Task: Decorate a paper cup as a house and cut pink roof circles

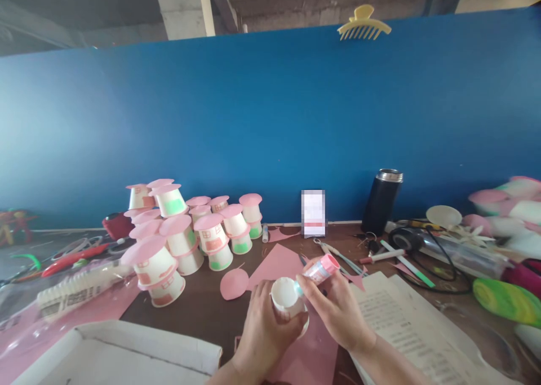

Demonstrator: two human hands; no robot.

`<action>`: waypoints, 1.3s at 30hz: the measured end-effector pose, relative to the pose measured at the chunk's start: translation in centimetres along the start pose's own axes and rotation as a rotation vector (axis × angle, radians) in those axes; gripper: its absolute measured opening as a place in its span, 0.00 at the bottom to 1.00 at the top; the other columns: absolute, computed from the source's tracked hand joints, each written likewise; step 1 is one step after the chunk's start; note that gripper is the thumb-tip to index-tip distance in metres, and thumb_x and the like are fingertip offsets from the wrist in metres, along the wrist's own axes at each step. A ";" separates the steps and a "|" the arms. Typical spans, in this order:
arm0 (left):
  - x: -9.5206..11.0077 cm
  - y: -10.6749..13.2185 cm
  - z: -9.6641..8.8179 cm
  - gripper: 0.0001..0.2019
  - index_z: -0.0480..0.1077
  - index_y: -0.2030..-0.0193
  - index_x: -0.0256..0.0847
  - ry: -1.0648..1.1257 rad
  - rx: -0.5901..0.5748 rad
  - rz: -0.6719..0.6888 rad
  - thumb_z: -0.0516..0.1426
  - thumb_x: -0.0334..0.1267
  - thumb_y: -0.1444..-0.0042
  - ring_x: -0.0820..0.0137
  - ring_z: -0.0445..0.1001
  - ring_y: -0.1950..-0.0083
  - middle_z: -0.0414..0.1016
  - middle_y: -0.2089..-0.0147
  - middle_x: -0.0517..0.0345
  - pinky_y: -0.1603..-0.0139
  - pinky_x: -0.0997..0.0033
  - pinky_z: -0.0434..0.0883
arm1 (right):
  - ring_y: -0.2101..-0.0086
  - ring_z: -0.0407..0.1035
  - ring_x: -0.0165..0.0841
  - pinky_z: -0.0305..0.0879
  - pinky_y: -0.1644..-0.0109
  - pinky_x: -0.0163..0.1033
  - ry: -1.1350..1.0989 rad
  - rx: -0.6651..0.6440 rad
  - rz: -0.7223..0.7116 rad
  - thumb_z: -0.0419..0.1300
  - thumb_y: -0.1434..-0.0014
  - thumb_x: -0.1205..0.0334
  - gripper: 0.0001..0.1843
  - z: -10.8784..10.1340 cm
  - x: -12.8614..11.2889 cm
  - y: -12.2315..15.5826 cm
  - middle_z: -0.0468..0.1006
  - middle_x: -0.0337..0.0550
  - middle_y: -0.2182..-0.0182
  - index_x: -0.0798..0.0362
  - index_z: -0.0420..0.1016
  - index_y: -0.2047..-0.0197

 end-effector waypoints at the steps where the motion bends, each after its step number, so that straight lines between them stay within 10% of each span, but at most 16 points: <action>1: -0.1 0.0 0.0 0.14 0.70 0.61 0.40 -0.011 0.002 0.010 0.62 0.38 0.56 0.57 0.74 0.58 0.74 0.63 0.52 0.57 0.54 0.73 | 0.72 0.64 0.32 0.62 0.68 0.35 0.010 0.011 0.011 0.59 0.37 0.51 0.15 0.1 0.1 0.0 0.69 0.36 0.75 0.50 0.67 0.70; 10: -0.1 0.5 0.0 0.18 0.69 0.58 0.40 -0.103 -0.077 0.085 0.65 0.38 0.56 0.55 0.71 0.54 0.73 0.58 0.51 0.52 0.51 0.71 | 0.70 0.67 0.34 0.64 0.64 0.37 -0.033 0.134 0.017 0.59 0.37 0.49 0.14 -0.6 0.3 -0.5 0.71 0.38 0.73 0.50 0.67 0.68; 19: 0.0 0.5 0.4 0.15 0.70 0.60 0.42 -0.117 -0.186 0.096 0.63 0.35 0.58 0.56 0.71 0.54 0.72 0.59 0.52 0.52 0.53 0.70 | 0.71 0.64 0.32 0.62 0.66 0.36 0.206 -0.173 -0.038 0.65 0.42 0.55 0.09 -0.2 -0.5 0.3 0.71 0.36 0.72 0.49 0.70 0.68; 39: 0.0 0.5 0.8 0.13 0.69 0.63 0.42 -0.208 -0.162 0.229 0.60 0.31 0.59 0.56 0.71 0.58 0.73 0.63 0.51 0.54 0.52 0.70 | 0.68 0.67 0.37 0.63 0.62 0.41 0.500 -0.239 -0.169 0.58 0.37 0.56 0.09 0.6 -1.5 0.4 0.73 0.41 0.70 0.49 0.64 0.68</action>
Point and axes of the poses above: each hand's wrist, its own y-axis away from the middle knuckle, its own z-axis out of the palm, x = y × z, the point moved 2 cm from there along -y, towards the middle knuckle
